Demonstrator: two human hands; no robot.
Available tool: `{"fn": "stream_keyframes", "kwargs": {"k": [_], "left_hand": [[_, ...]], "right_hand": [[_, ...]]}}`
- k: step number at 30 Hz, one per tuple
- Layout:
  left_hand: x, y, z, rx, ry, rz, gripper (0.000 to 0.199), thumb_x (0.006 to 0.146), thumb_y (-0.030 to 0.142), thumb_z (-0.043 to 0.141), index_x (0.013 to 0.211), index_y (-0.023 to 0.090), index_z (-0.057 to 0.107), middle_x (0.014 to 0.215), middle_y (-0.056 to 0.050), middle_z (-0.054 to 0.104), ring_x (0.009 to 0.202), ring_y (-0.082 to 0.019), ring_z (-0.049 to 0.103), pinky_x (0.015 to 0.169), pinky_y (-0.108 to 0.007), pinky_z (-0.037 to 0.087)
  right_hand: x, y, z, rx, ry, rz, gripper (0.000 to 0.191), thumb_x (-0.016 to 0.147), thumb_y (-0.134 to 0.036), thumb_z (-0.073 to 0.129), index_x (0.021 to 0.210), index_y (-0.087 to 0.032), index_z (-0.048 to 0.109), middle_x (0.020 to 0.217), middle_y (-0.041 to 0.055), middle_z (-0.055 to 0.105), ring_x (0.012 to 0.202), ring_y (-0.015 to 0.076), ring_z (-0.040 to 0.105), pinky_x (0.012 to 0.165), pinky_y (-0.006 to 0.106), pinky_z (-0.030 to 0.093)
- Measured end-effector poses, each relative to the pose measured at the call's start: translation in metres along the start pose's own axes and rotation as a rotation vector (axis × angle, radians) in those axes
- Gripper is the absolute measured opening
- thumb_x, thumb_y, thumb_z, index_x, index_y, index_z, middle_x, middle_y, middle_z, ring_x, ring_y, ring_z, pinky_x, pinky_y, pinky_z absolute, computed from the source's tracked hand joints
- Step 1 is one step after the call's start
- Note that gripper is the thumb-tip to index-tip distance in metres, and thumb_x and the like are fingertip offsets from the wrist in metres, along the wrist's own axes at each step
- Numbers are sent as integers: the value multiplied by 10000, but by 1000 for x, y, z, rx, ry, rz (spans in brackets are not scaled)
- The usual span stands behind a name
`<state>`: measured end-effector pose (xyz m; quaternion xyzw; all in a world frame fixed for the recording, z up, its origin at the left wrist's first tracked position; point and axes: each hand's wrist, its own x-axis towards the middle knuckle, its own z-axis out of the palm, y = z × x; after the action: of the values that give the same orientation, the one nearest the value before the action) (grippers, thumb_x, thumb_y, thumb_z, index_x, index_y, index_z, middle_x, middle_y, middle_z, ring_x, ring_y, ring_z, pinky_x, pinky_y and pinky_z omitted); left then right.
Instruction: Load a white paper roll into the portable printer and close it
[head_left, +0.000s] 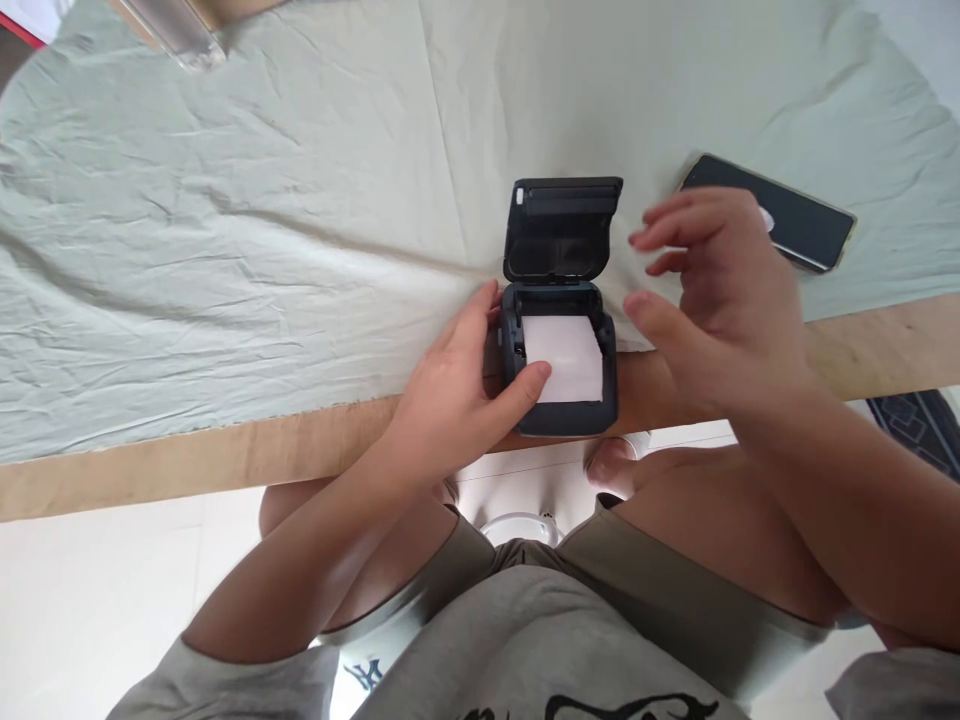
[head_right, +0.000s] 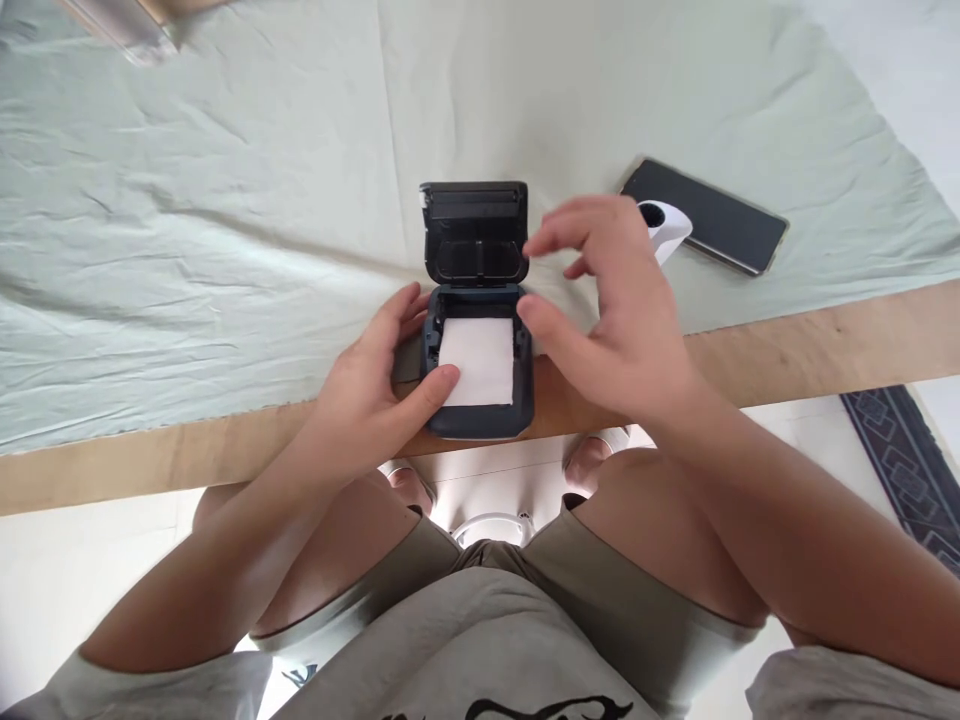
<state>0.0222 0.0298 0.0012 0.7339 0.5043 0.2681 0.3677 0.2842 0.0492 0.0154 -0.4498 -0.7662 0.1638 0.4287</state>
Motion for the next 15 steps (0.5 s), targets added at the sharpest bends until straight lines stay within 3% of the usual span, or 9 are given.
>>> {"fn": "stream_keyframes", "kwargs": {"k": [3,6,11,13,15], "left_hand": [[-2,-7,2,-37,4,-13,940,1029,612,678,1775,198,284,1818,-187,516,1681,-392,529,1349,-611,523],[-2,-11,4,-69,12,18,939,1034,591,695,1785,241,253,1830,-161,505,1685,-369,530,1362,-591,518],[-3,-15,5,-89,32,57,954,1044,601,715,1809,316,221,1816,-130,525,1658,-369,564,1331,-587,549],[-3,-14,5,-74,23,85,914,1064,588,694,1815,345,232,1804,-111,538,1638,-362,584,1328,-577,551],[-2,-11,3,-32,16,139,791,1093,566,649,1789,353,340,1785,-96,557,1636,-358,579,1345,-570,529]], "right_hand": [[6,15,3,105,-94,143,602,984,-358,706,1522,-380,437,1776,100,486,1621,317,560,1234,563,551],[11,19,8,244,-181,192,687,969,-391,674,1555,-373,314,1723,88,571,1647,278,541,1323,569,469],[12,15,8,352,28,222,388,1002,-363,604,1378,-301,534,1344,63,755,1338,233,720,1166,478,570],[10,13,7,326,-27,249,327,1007,-423,658,1300,-285,608,1315,70,768,1342,252,716,1178,500,563],[7,12,7,316,-155,299,402,970,-519,739,1288,-294,641,1376,61,761,1377,282,707,1197,536,560]]}}
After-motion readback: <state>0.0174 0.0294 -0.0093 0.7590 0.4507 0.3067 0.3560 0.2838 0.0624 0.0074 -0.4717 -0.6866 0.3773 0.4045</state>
